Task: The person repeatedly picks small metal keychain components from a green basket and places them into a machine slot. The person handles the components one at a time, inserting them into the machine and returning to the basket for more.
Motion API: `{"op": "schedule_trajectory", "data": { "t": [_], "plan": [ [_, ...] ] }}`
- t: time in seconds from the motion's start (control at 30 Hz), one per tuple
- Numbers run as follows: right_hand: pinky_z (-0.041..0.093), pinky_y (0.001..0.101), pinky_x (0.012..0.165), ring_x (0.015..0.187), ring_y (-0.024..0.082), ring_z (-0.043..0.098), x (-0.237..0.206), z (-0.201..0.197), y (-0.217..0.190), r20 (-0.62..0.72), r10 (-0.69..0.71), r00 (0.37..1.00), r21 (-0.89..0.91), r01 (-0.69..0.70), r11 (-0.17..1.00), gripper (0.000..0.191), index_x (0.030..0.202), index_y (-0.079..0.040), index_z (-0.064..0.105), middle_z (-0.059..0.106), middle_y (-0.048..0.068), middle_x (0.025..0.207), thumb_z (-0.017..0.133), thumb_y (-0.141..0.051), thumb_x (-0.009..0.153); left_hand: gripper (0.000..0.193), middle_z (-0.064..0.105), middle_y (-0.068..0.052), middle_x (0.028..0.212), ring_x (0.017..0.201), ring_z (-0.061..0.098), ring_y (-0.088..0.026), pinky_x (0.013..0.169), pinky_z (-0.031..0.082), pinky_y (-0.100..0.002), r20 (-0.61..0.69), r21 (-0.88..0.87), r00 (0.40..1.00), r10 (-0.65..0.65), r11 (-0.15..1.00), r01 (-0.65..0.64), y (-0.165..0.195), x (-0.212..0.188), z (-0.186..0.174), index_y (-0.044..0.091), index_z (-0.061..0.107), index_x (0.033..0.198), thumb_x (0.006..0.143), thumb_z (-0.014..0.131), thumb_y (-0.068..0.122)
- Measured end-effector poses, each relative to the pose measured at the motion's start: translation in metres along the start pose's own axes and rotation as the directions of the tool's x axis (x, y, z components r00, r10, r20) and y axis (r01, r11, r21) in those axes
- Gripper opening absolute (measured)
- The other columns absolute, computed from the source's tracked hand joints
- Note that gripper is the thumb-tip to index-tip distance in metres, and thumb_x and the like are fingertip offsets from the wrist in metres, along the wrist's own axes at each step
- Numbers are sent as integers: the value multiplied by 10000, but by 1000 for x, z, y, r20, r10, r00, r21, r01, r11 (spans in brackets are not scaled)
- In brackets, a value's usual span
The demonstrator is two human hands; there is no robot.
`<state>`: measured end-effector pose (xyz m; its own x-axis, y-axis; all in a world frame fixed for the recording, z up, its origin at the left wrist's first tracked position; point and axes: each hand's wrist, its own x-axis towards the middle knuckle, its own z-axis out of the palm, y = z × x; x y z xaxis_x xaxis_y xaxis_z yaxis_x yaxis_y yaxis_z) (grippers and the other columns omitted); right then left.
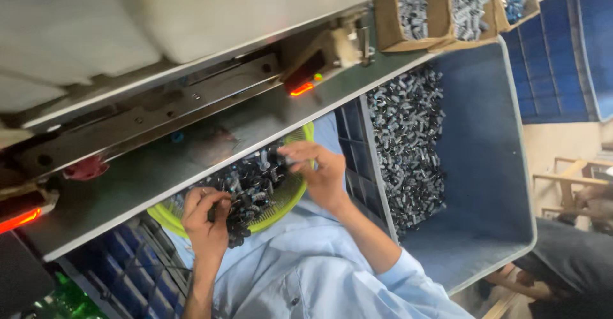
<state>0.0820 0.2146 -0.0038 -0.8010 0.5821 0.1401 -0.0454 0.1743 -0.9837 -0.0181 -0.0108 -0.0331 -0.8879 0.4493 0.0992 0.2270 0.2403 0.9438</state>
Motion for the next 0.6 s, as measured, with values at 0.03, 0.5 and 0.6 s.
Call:
{"op": "schedule_trajectory", "data": {
  "t": [0.03,0.5,0.6],
  "plan": [
    [603,331,747,1034,251,737,10,-9,-1,-39,-6,999,39,8,999,155,992,3,638,747,189,1108,598,117,895,43,611,-102,935,910,606,-262,820,475,-338,0,9,1000,-1,1000,1,0,0,0,20,700,926,892,721,35],
    [469,355,1011,1145,222,580,177,-157,-52,-345,-704,621,-666,367,650,325,1248,8,606,611,98,1220,778,-13,973,44,645,-105,961,921,631,-255,834,491,-335,-8,-16,1000,7,1000,-8,1,4,0,11,703,936,892,701,8],
    [541,323,955,1095,181,613,140,-122,-62,-517,-498,696,-400,318,859,281,1231,-26,635,627,48,1206,755,81,1000,68,651,-115,967,897,639,-252,794,504,-321,-40,-63,998,47,997,-50,-6,6,-1,4,690,939,877,711,-14]
  ]
}}
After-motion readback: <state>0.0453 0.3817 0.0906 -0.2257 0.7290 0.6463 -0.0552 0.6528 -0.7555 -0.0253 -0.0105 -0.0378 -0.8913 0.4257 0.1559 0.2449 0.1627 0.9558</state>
